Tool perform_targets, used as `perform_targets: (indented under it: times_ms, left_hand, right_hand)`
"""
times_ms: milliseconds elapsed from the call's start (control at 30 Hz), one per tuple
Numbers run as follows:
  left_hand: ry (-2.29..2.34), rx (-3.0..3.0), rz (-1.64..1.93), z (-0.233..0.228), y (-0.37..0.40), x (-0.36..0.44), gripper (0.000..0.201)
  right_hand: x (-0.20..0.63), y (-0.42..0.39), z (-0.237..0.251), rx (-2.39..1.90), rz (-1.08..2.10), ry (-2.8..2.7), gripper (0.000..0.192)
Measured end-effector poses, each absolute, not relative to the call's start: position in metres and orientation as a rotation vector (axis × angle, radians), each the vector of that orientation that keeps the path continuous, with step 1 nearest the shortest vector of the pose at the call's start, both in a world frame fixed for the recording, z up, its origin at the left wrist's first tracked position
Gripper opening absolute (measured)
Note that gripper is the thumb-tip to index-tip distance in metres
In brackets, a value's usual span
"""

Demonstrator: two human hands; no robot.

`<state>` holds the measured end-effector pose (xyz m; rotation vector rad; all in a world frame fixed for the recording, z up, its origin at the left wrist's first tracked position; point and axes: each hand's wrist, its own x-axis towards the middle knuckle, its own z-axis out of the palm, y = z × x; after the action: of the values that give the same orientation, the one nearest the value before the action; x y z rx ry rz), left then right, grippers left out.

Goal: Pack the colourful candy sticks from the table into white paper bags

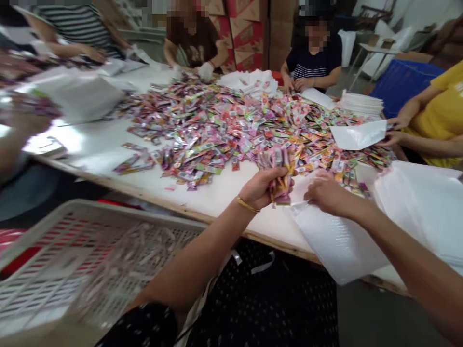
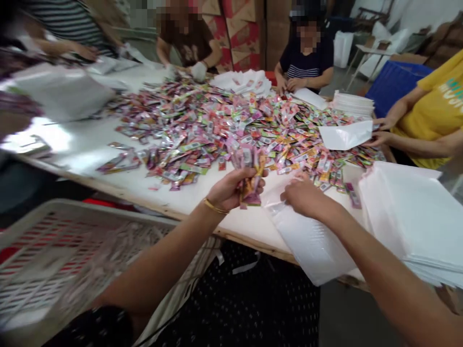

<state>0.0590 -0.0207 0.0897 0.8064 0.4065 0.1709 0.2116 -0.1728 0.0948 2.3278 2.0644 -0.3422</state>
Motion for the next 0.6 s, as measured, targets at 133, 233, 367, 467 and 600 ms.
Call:
perform_targets:
  times_ms: [133, 233, 367, 467, 600]
  left_hand:
    - [0.551, 0.937, 0.402, 0.046, -0.014, 0.072, 0.014]
    - [0.718, 1.228, 0.616, 0.006, -0.008, 0.073, 0.023]
    - [0.666, 1.419, 0.625, -0.022, -0.013, 0.067, 0.038]
    - [0.653, 1.357, 0.421, -0.031, -0.019, 0.063, 0.029]
    - [0.732, 1.433, 0.238, -0.041, -0.021, 0.057, 0.032]
  right_hand:
    - [0.182, -0.141, 0.054, 2.293, -0.342, 2.253, 0.017]
    - [0.173, -0.139, 0.041, 2.391, -0.267, 2.365, 0.016]
    - [0.153, -0.148, 0.012, 2.599, 0.069, 2.411, 0.014]
    - [0.146, -0.154, -0.019, 3.028, 0.155, 2.204, 0.022]
    - [0.164, -0.146, -0.045, 3.512, -0.471, 1.256, 0.033]
